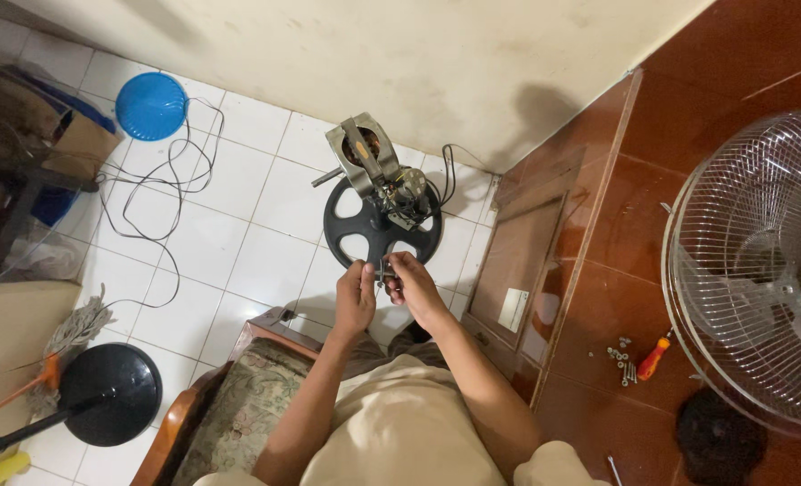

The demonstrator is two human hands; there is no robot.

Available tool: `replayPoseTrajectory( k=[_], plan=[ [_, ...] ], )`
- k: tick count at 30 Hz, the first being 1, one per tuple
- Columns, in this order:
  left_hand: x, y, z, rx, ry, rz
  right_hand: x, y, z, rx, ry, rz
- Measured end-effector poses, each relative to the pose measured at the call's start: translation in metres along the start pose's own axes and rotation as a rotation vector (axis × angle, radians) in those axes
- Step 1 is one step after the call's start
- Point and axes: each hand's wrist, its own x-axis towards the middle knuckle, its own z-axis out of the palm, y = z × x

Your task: The person repairs a fan motor by hand, connecting wires and tightening screws with a screwdriver. They manipulate the motor housing and internal components, securing connections and adjusting parts.

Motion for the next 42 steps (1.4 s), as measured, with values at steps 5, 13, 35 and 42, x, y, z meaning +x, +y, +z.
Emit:
replayPoseTrajectory(
  k=[5,13,35,42],
  plan=[
    [-0.002,-0.010,0.007,-0.249,0.028,-0.199,-0.005,-0.010,0.011,-0.055,0.008,0.007],
    [-0.001,-0.020,0.010,-0.462,0.053,-0.291,-0.011,-0.021,0.018,-0.300,0.137,0.054],
    [0.009,-0.030,0.012,-0.584,0.089,-0.447,0.007,-0.015,0.005,-0.270,-0.016,-0.123],
    [0.008,-0.032,0.012,-0.551,0.086,-0.430,0.015,-0.010,0.003,-0.261,0.068,0.016]
  ],
)
